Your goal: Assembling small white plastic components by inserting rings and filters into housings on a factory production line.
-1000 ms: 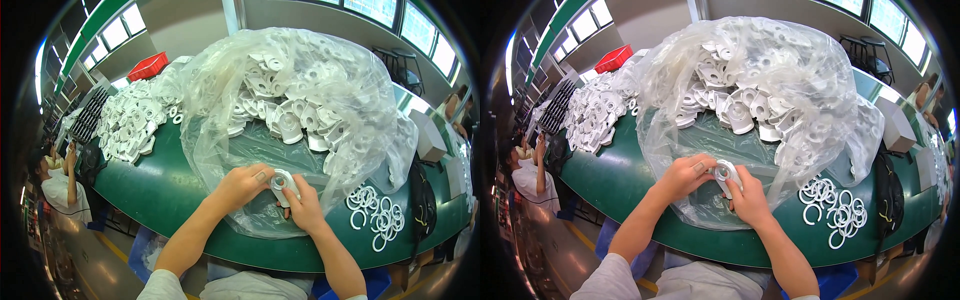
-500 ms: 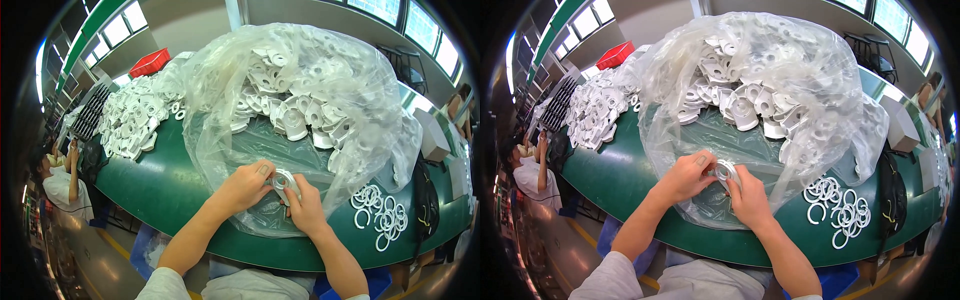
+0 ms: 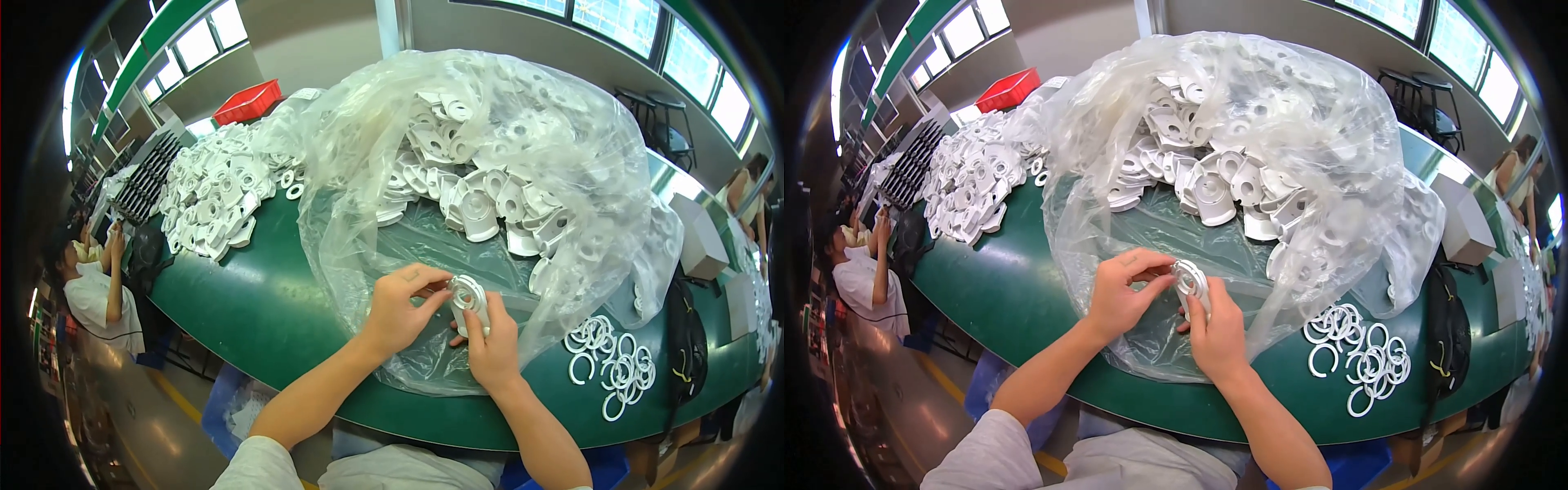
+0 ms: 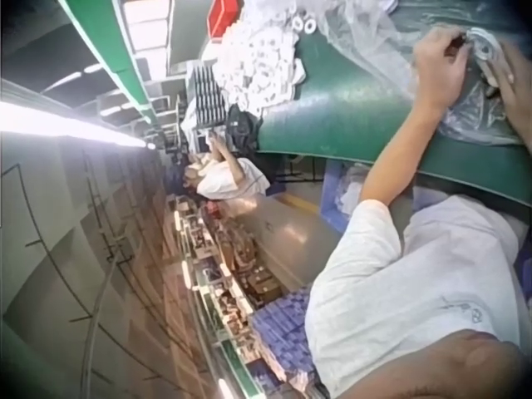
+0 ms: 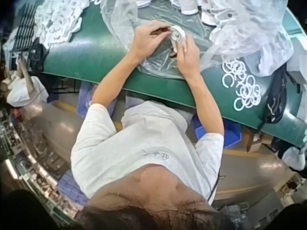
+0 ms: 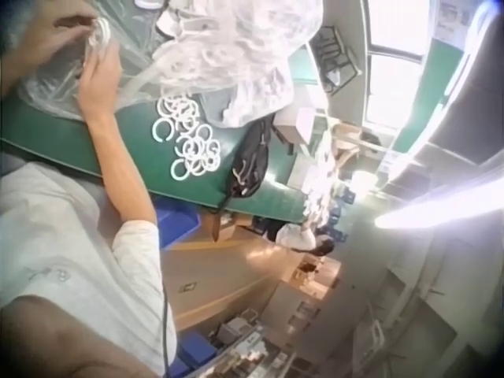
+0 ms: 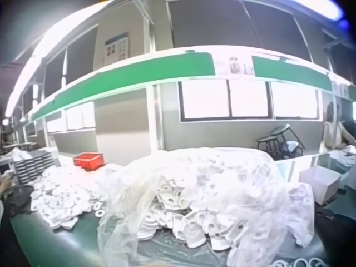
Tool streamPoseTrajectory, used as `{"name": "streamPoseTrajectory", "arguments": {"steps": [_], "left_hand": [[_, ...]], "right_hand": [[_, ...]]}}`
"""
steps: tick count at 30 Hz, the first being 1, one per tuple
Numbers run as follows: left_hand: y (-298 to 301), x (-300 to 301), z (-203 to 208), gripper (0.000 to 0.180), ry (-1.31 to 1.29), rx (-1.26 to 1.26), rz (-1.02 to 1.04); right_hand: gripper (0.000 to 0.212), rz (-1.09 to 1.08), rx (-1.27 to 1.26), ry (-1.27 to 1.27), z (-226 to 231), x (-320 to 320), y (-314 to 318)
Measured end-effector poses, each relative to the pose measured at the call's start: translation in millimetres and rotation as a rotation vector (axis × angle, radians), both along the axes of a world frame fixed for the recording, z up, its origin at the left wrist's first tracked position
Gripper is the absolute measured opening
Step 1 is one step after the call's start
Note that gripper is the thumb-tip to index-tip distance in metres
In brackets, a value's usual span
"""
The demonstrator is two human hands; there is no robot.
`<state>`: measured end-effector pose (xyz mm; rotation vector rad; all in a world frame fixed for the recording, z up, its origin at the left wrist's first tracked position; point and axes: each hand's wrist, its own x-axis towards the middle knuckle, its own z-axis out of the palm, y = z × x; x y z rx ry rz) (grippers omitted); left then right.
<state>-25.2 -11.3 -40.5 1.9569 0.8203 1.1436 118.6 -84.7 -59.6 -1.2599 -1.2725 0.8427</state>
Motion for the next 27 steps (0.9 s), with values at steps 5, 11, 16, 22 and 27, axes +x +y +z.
{"name": "streamPoseTrajectory", "arguments": {"steps": [5, 11, 16, 22, 27], "left_hand": [[-10, 7, -1, 0.018, -0.057, 0.025, 0.145], [-9, 7, -2, 0.017, -0.041, 0.064, 0.2], [-10, 9, 1, 0.01, -0.002, 0.006, 0.243], [-8, 10, 3, 0.011, -0.031, 0.007, 0.232], [-10, 16, 4, 0.01, -0.099, -0.009, 0.184]], "right_hand": [[0.018, -0.058, 0.049, -0.18, 1, -4, -1], [0.02, -0.127, 0.201, -0.407, -7, -4, 2], [0.019, -0.181, 0.229, -0.483, -7, -9, 4], [0.019, -0.218, 0.329, -0.563, -5, -11, 6], [0.018, -0.236, 0.274, -0.493, -7, -9, 6]]}}
